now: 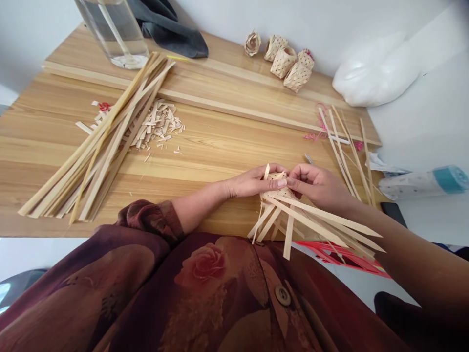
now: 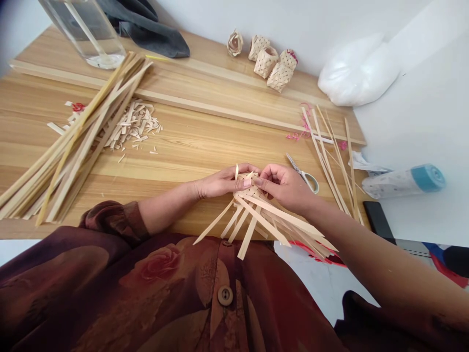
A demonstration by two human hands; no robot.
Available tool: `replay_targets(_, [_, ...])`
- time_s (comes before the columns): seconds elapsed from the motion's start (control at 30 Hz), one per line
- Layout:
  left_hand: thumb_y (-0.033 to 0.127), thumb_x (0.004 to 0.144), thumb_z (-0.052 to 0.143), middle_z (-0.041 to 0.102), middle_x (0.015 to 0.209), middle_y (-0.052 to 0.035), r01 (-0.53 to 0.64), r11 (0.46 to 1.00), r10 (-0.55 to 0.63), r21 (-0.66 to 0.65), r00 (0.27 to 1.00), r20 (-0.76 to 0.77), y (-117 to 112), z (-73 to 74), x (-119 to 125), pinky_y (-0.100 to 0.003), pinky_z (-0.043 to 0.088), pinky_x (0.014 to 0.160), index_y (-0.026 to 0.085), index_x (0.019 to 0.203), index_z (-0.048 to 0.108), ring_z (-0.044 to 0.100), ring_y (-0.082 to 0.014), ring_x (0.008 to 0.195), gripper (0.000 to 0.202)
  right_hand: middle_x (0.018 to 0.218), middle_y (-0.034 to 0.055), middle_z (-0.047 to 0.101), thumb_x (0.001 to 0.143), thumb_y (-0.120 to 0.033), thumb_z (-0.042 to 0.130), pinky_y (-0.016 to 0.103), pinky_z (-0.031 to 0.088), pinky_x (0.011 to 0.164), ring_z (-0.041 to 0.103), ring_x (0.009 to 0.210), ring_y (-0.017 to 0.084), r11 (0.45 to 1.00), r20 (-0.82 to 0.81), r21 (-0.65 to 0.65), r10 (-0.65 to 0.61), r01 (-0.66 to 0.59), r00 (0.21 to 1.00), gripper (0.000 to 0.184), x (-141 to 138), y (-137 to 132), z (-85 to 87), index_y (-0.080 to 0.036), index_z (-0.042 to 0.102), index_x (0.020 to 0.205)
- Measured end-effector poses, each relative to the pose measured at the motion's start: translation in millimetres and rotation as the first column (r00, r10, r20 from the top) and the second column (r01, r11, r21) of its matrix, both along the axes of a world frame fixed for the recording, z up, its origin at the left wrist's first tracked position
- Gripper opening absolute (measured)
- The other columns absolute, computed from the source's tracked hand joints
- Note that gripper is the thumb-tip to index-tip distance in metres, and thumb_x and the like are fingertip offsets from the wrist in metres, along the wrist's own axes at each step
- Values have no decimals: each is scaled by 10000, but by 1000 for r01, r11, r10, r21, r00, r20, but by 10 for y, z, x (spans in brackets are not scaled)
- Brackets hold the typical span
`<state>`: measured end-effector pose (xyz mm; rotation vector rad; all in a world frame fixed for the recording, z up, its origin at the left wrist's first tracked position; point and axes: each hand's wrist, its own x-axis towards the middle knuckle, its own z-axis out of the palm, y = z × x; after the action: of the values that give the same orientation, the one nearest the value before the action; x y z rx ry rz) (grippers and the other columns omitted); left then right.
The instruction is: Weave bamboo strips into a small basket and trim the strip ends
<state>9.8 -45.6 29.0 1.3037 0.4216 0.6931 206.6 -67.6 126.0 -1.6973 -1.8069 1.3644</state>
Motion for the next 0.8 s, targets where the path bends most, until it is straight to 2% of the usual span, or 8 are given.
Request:
replay_targets(0.1, [680,835,708,693,1077,-88,14,1000,-14,-22,999,-35,-5,12,-4,-353,511,930,155,1190,618,648,-188,980,641,607,-24,601,718,-640,853,249,427,548,528,571,113,1000,4,1,12,-12,1000,512,-2,6,-5,-215,566,706])
replay_targets(0.2, [670,820,729,672,982,-56,-29,999,27,-29,998,-56,-28,20,18,-326,517,852,151,1129,615,628,-160,892,614,609,-24,582,740,-624,845,250,411,543,518,566,111,999,-23,-22,47,-48,999,499,-8,10,-3,-214,562,713])
replay_targets(0.37, [622,800,774,652,963,-37,-63,994,62,-88,998,-11,-59,29,53,-302,505,801,168,1121,571,615,-134,835,592,588,-30,535,802,-623,785,262,358,532,468,548,116,993,28,-30,119,-118,993,486,-1,5,-4,-221,541,680])
replay_targets(0.47, [598,805,777,604,899,-8,-63,995,63,-76,998,-1,-54,29,53,-277,472,742,177,1078,537,570,-118,785,556,592,-26,505,879,-544,714,282,324,541,423,557,123,977,142,131,151,-170,978,421,-10,-37,3,-223,558,657])
replay_targets(0.57, [583,806,774,523,833,25,-65,998,65,1,998,1,-37,34,39,-254,418,677,186,1016,509,499,-105,740,521,613,-9,509,928,-426,646,306,319,564,425,583,143,924,233,323,132,-205,963,335,-42,-100,27,-232,576,664])
replay_targets(0.67, [586,803,769,495,816,31,-62,997,62,52,998,11,-31,48,27,-257,392,654,191,1003,494,472,-106,721,521,610,-3,504,939,-396,624,321,326,571,441,585,158,899,256,387,107,-204,961,324,-75,-140,31,-245,563,658])
replay_targets(0.8, [598,807,759,512,806,25,-83,995,84,61,996,-10,-48,53,35,-275,401,679,189,992,496,493,-118,726,521,623,-7,533,917,-412,669,316,327,570,458,588,156,900,238,397,88,-179,967,306,-109,-77,-33,-245,587,675])
